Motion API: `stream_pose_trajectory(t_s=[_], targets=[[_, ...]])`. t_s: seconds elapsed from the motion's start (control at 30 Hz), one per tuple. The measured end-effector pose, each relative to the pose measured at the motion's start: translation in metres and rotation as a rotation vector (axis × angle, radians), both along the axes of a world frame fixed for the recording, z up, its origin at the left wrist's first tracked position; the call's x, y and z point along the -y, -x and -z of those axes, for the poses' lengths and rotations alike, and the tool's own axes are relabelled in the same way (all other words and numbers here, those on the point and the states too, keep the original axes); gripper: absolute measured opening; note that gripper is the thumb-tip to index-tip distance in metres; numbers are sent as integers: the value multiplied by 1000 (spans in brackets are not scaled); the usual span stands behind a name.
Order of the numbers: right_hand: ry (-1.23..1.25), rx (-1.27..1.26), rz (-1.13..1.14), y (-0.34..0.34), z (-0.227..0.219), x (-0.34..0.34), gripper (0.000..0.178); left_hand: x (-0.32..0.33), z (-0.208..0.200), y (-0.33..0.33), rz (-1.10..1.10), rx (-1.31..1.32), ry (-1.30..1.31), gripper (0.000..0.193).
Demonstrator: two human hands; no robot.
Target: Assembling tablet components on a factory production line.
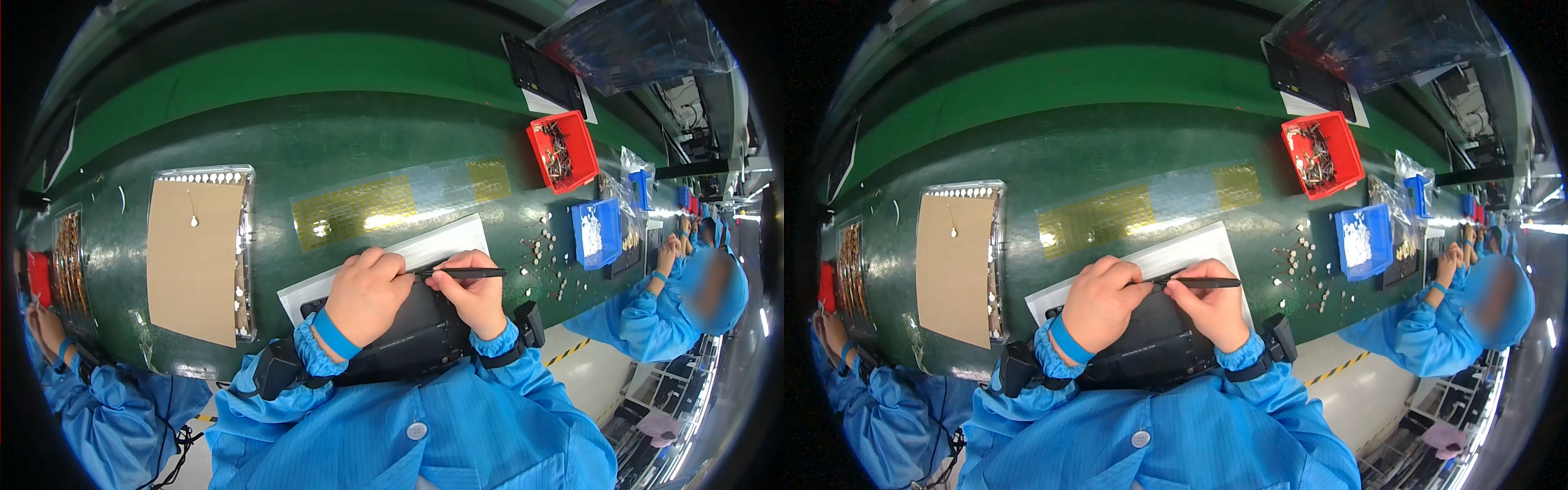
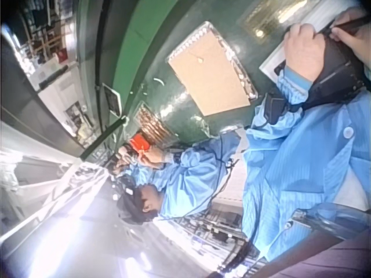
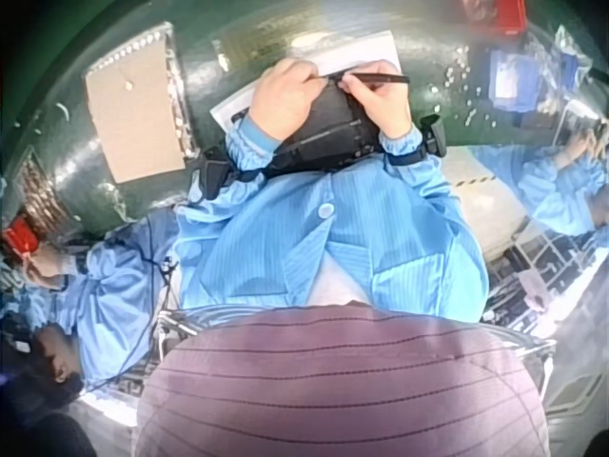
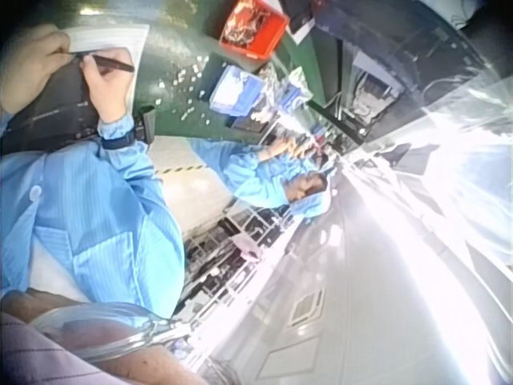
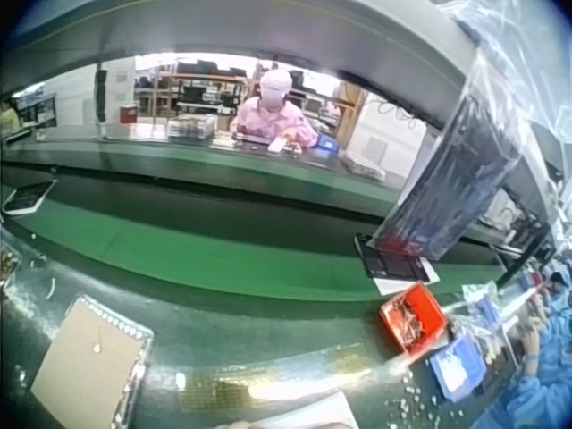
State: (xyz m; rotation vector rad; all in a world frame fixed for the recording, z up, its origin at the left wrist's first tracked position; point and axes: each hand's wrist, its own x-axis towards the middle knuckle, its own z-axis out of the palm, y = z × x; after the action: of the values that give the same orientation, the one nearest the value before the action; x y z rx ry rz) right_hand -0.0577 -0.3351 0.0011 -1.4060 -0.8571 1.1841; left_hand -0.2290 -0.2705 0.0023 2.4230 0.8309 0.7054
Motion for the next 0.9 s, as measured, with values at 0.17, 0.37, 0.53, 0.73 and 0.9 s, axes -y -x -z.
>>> stream_pose_trajectory(t_s=[0.17, 0.37, 0.53, 0.73, 0.9], targets=[[-10, 41, -1, 2, 1, 1, 15, 1, -1, 0, 0, -45, -45, 15], [-6, 83, -22, 0, 5, 4, 15, -3, 1, 2, 17, 32, 45, 20], [-14, 191, -52, 3, 0, 3, 13, -2, -9, 8, -234, -119, 12, 32], [-37, 199, -18, 4, 5, 6, 13, 0, -15, 6, -171, -243, 62, 26], [-135, 291, -1, 5, 7, 6, 16, 6, -13, 1, -167, -299, 6, 18]])
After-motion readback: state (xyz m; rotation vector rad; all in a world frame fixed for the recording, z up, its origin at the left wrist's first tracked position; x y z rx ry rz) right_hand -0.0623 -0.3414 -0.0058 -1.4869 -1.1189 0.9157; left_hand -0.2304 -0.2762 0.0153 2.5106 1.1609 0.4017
